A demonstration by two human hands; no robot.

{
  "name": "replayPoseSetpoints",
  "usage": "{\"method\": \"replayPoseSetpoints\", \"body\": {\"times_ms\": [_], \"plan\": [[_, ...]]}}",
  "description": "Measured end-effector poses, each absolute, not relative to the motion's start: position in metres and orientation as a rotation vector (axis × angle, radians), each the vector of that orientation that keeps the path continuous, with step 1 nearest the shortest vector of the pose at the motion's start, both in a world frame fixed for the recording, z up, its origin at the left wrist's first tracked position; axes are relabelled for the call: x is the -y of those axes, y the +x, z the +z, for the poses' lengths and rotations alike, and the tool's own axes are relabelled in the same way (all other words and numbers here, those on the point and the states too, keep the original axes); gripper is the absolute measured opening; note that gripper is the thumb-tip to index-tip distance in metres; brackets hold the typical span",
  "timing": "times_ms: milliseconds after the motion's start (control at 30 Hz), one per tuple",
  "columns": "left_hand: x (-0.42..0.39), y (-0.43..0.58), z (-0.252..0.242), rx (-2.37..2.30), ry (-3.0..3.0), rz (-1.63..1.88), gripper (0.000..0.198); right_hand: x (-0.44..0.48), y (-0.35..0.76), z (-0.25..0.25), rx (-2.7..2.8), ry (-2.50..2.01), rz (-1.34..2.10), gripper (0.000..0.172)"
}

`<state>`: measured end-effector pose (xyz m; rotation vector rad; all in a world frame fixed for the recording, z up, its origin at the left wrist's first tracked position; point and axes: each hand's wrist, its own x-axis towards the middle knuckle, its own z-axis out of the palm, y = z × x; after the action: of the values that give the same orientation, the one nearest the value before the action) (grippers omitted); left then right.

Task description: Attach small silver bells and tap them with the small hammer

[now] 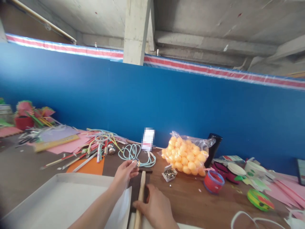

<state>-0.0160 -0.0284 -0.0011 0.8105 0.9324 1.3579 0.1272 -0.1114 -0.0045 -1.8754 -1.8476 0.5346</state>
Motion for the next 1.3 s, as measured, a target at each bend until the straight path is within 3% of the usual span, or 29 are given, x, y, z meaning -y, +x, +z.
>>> {"method": "replayPoseSetpoints", "body": {"times_ms": [100, 200, 467, 533, 833, 1300], "plan": [[0.027, -0.016, -0.003, -0.938, 0.816, 1.367, 0.038, 0.114, 0.119, -0.007, 1.871, -1.916, 0.427, 0.029], [0.026, -0.016, -0.005, -0.909, 0.806, 1.376, 0.035, 0.112, 0.118, -0.011, 1.807, -1.920, 0.413, 0.025], [0.026, -0.018, -0.005, -0.781, 0.643, 1.420, 0.037, 0.097, 0.131, -0.015, 1.276, -1.573, 1.275, 0.015], [0.026, -0.019, -0.003, -0.756, 0.637, 1.421, 0.039, 0.098, 0.129, -0.014, 1.181, -1.433, 1.358, 0.015], [0.022, -0.021, -0.002, -0.846, 0.593, 1.505, 0.027, 0.121, 0.112, 0.019, 1.191, -1.160, 1.100, 0.044], [0.023, -0.020, -0.002, -0.894, 0.628, 1.512, 0.028, 0.122, 0.105, 0.009, 1.322, -1.168, 0.943, 0.042]]}}
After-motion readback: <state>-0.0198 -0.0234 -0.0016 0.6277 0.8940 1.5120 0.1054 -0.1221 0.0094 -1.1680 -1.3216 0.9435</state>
